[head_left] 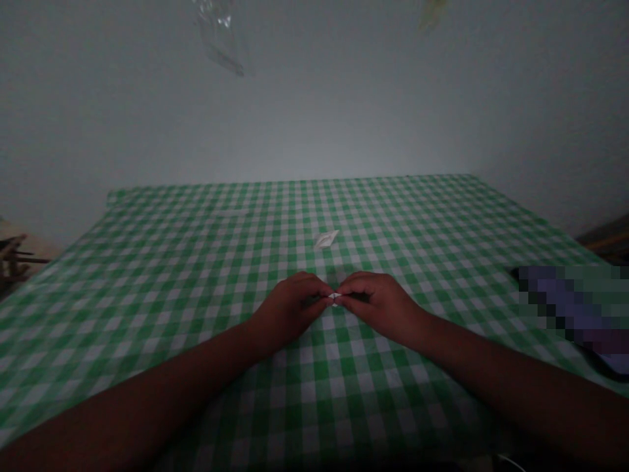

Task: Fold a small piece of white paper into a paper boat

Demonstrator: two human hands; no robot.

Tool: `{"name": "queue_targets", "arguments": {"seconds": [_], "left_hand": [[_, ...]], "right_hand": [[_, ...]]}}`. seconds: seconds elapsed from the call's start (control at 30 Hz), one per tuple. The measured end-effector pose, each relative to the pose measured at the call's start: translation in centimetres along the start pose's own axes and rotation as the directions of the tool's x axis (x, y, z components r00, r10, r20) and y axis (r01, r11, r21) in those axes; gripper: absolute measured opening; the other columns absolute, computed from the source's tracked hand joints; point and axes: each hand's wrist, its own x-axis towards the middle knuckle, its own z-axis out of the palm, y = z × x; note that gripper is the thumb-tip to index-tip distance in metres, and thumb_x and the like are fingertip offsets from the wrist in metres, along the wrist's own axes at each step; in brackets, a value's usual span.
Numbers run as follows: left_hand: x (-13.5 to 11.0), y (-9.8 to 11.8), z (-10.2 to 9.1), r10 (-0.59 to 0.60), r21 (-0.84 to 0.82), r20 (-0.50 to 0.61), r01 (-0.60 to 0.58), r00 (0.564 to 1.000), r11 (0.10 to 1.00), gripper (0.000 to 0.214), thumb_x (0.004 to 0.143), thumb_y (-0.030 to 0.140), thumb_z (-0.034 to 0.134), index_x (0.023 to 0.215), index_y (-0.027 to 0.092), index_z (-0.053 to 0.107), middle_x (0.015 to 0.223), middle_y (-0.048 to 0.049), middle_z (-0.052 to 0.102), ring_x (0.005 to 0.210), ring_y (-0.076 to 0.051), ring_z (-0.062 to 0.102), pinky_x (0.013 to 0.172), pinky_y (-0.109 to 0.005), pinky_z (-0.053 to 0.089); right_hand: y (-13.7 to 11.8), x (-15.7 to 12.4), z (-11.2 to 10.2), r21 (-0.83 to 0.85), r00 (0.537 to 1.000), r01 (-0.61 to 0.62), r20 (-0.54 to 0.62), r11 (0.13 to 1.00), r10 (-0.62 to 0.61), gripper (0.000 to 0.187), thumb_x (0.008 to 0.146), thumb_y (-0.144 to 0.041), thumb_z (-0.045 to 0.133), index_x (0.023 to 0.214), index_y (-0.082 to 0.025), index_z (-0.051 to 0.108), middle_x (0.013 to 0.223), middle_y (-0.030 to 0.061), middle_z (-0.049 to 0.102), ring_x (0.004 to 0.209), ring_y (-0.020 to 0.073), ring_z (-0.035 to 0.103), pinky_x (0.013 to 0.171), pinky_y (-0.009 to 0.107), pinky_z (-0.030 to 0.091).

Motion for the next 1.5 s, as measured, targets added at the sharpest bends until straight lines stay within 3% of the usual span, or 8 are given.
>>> {"name": "queue_targets", "arguments": {"seconds": [0.3,0.47,0.7,0.83,1.0,1.13,1.23,1.5], "left_hand": [[-0.1,0.0,-0.2,-0.013,-0.106,-0.153,-0.004,0.988,0.994,0.01,0.09,0.026,0.062,0.09,0.02,0.07,0.088,-0.0016,0.07,0.085,-0.015,0.065,0.08,-0.03,0.052],[-0.2,-0.3,-0.5,-0.161,-0.19,-0.229,0.118,0.96,0.975,0.013,0.09,0.032,0.063,0.09,0.019,0.067,0.086,-0.0012,0.068,0.08,-0.015,0.063,0.075,-0.031,0.051],[-0.2,-0.9,-0.3,-0.229,-0.531,-0.174,0.104,0.958,0.841,0.011,0.093,0.03,0.059,0.096,0.02,0.06,0.104,-0.0039,0.067,0.098,-0.018,0.064,0.089,-0.036,0.052],[-0.3,-0.8,0.1,-0.207,-0.58,-0.154,0.081,0.966,0.811,0.01,0.094,0.028,0.057,0.093,0.019,0.055,0.103,-0.0048,0.066,0.097,-0.018,0.063,0.09,-0.037,0.052],[-0.3,-0.7,0.1,-0.18,-0.499,-0.182,0.067,0.967,0.864,0.007,0.094,0.026,0.055,0.093,0.019,0.053,0.092,-0.0024,0.064,0.083,-0.014,0.061,0.078,-0.03,0.052],[-0.4,-0.7,-0.3,-0.032,-0.214,-0.149,-0.001,0.988,0.977,0.013,0.093,0.015,0.046,0.099,0.02,0.057,0.092,-0.0017,0.063,0.085,-0.014,0.061,0.079,-0.03,0.051],[-0.4,-0.6,-0.4,0.085,-0.02,-0.05,-0.086,0.995,0.996,0.027,0.088,0.007,0.042,0.101,0.021,0.061,0.099,-0.0037,0.064,0.094,-0.016,0.061,0.086,-0.034,0.05],[0.0,-0.8,0.8,0.018,0.24,0.013,-0.021,1.0,0.971,0.013,0.094,0.024,0.053,0.096,0.018,0.064,0.09,-0.0039,0.065,0.089,-0.018,0.059,0.084,-0.035,0.049]], "right_hand": [[-0.4,0.0,0.2,0.199,0.987,-0.025,-0.15,0.98,0.056,0.008,0.085,-0.03,0.069,0.085,-0.025,0.075,0.087,0.0019,0.074,0.083,0.0169,0.068,0.078,0.035,0.055],[-0.3,0.4,-0.2,0.332,0.968,-0.092,-0.192,0.939,0.163,0.011,0.081,-0.033,0.071,0.086,-0.024,0.074,0.093,0.0036,0.074,0.088,0.019,0.068,0.081,0.037,0.054],[-0.4,0.7,-0.7,0.43,0.961,-0.132,-0.165,0.893,0.221,0.011,0.083,-0.033,0.068,0.085,-0.022,0.068,0.093,0.0033,0.073,0.09,0.0181,0.067,0.082,0.036,0.053],[-0.5,0.6,-0.7,0.432,0.958,-0.175,-0.134,0.885,0.254,0.015,0.084,-0.036,0.065,0.085,-0.021,0.064,0.082,0.0012,0.068,0.075,0.0149,0.062,0.067,0.03,0.05],[-0.5,0.5,-0.5,0.406,0.957,-0.206,-0.106,0.891,0.27,0.014,0.086,-0.035,0.061,0.085,-0.021,0.061,0.071,-0.0024,0.058,0.064,0.0122,0.053,0.057,0.026,0.043],[-0.2,0.4,-0.1,0.405,0.978,-0.118,-0.109,0.906,0.176,0.009,0.088,-0.028,0.058,0.095,-0.023,0.055,0.08,-0.0018,0.061,0.07,0.0131,0.057,0.062,0.027,0.046],[0.2,0.3,-0.2,0.207,0.993,-0.035,-0.101,0.978,0.057,0.01,0.089,-0.018,0.052,0.093,-0.023,0.06,0.086,-0.0001,0.065,0.08,0.0148,0.061,0.073,0.031,0.049],[0.8,0.4,0.2,-0.24,0.992,0.122,0.0,0.963,-0.125,0.028,0.088,-0.008,0.048,0.102,-0.022,0.067,0.095,0.0038,0.069,0.094,0.0192,0.059,0.087,0.038,0.046]]}}
